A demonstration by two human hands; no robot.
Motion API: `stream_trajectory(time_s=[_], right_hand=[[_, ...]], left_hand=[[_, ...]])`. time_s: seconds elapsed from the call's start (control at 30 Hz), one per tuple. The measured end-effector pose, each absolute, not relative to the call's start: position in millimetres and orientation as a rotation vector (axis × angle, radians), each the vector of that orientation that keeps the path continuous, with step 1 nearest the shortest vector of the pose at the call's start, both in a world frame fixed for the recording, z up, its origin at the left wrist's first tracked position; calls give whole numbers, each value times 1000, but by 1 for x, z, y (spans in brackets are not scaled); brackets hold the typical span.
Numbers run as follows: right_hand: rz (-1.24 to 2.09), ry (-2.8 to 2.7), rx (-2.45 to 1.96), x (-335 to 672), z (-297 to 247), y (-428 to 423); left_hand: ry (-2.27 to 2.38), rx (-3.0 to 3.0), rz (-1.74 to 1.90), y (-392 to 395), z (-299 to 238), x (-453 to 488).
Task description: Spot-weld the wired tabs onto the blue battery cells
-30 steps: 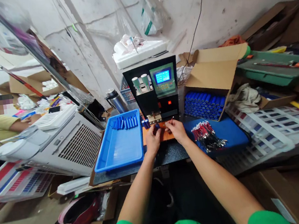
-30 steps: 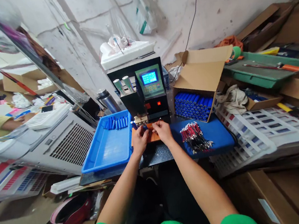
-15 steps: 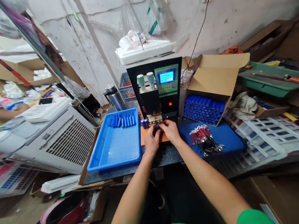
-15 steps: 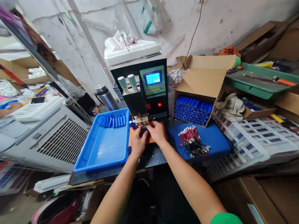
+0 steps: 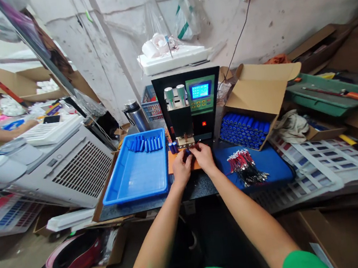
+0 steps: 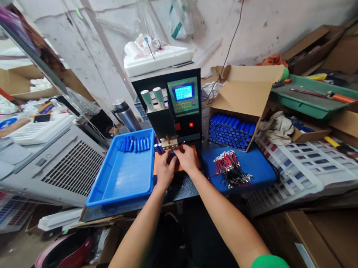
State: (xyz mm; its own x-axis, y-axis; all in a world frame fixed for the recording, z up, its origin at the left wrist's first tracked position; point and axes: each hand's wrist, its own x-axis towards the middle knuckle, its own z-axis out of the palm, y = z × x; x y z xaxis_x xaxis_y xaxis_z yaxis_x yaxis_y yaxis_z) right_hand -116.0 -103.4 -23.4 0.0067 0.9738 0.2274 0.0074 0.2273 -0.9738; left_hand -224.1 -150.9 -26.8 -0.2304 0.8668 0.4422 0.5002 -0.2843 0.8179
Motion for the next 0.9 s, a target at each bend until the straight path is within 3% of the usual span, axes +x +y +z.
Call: stream_trajectory(time_s=[0.9], right_hand=[[1100,-1249,-993,-115,-14,-109]], left_hand=[[1614,1657,1504,-153,-26,-222]])
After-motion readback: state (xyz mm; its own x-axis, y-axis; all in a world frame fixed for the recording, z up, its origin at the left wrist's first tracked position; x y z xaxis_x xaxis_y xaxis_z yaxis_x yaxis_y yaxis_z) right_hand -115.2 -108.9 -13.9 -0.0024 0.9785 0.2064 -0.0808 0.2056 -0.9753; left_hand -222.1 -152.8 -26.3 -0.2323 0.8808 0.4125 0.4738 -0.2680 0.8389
